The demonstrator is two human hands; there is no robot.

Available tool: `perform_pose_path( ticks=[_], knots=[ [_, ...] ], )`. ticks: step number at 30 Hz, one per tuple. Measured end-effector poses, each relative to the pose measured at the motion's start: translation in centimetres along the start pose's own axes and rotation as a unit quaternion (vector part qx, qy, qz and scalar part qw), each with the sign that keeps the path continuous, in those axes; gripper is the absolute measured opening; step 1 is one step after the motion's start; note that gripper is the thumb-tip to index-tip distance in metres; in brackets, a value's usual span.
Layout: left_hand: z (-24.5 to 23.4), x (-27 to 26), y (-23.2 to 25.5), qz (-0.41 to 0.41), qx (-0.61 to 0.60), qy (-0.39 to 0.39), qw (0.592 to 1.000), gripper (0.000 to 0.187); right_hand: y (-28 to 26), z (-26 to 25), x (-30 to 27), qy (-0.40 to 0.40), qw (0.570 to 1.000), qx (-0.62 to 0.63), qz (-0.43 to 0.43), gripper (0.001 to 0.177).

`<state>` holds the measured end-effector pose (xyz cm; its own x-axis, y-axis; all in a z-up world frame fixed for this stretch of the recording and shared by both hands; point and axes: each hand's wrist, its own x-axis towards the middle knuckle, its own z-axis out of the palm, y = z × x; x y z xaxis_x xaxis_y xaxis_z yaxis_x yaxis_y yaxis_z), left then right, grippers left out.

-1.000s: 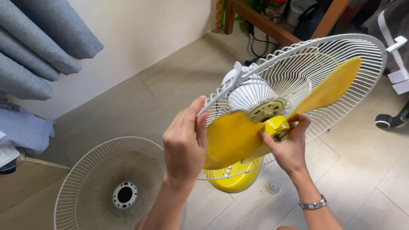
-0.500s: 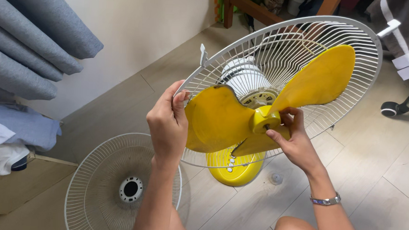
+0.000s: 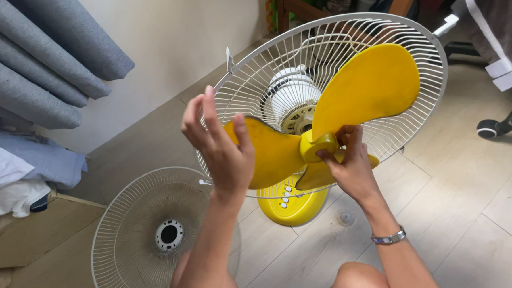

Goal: The person disassembles a yellow electric fan by removing the front grille, unscrewing the blade hub, detaching the fan blades, and removing the rear grille. The components are placed on the floor.

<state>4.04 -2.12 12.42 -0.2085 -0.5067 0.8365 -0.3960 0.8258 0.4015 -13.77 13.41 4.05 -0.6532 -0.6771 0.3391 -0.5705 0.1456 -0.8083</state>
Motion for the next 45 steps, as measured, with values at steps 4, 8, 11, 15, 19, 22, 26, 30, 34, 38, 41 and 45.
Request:
perform_pose_path(
  ticks=[4, 8, 11, 15, 19, 22, 26, 30, 34, 38, 41, 45],
  knots=[
    [-0.3, -1.3, 1.0, 0.049, 0.025, 0.016, 0.998, 0.054, 0.1, -0.7, -0.6, -0.021, 0.999, 0.035, -0.005, 0.059],
    [-0.8, -1.2, 0.3, 0.034, -0.026, -0.01, 0.999, 0.053, 0.2, -1.2, -0.8, -0.003, 0.999, -0.012, -0.052, 0.06],
    [-0.6, -0.7, -0.6, 0.033, -0.035, -0.03, 0.998, 0.052, 0.3, -2.0, -1.1, -0.005, 0.99, -0.077, -0.119, 0.06],
    [-0.9, -0.5, -1.5, 0.03, -0.058, -0.042, 0.997, 0.051, 0.0, -2.5, -1.6, -0.01, 0.986, -0.09, -0.137, 0.057],
    [-1.2, 0.1, -1.9, 0.029, -0.101, -0.057, 0.993, 0.045, -0.7, -2.6, -2.0, -0.002, 0.988, -0.102, -0.117, 0.056],
    [-1.5, 1.0, -2.2, 0.011, -0.126, -0.062, 0.99, 0.041, -1.1, -3.5, -3.1, -0.001, 0.985, -0.13, -0.114, 0.058],
    [-2.8, 1.9, -2.2, -0.051, -0.222, -0.091, 0.969, 0.034, -1.0, -5.3, -4.3, 0.007, 0.979, -0.162, -0.12, 0.059],
    [-3.8, 1.2, -1.4, -0.066, -0.23, -0.085, 0.967, 0.03, 1.0, -5.6, -7.2, 0.01, 0.997, -0.052, -0.061, 0.058],
    [-4.3, -0.5, -0.1, 0.001, -0.145, -0.003, 0.989, 0.026, 4.3, -6.0, -10.5, 0.056, 0.985, 0.158, -0.026, 0.066],
    [-3.6, -3.5, 1.0, 0.082, -0.133, -0.013, 0.988, 0.022, 8.1, -7.4, -14.1, 0.099, 0.958, 0.269, 0.021, 0.081],
    [-1.1, -5.6, 1.2, 0.095, -0.187, -0.118, 0.971, 0.02, 10.6, -6.9, -16.7, 0.11, 0.948, 0.29, 0.073, 0.082],
    [4.8, -7.8, 0.9, -0.201, -0.236, -0.31, 0.899, 0.029, 12.5, -5.5, -19.4, 0.069, 0.922, 0.349, 0.156, 0.08]
  ],
)
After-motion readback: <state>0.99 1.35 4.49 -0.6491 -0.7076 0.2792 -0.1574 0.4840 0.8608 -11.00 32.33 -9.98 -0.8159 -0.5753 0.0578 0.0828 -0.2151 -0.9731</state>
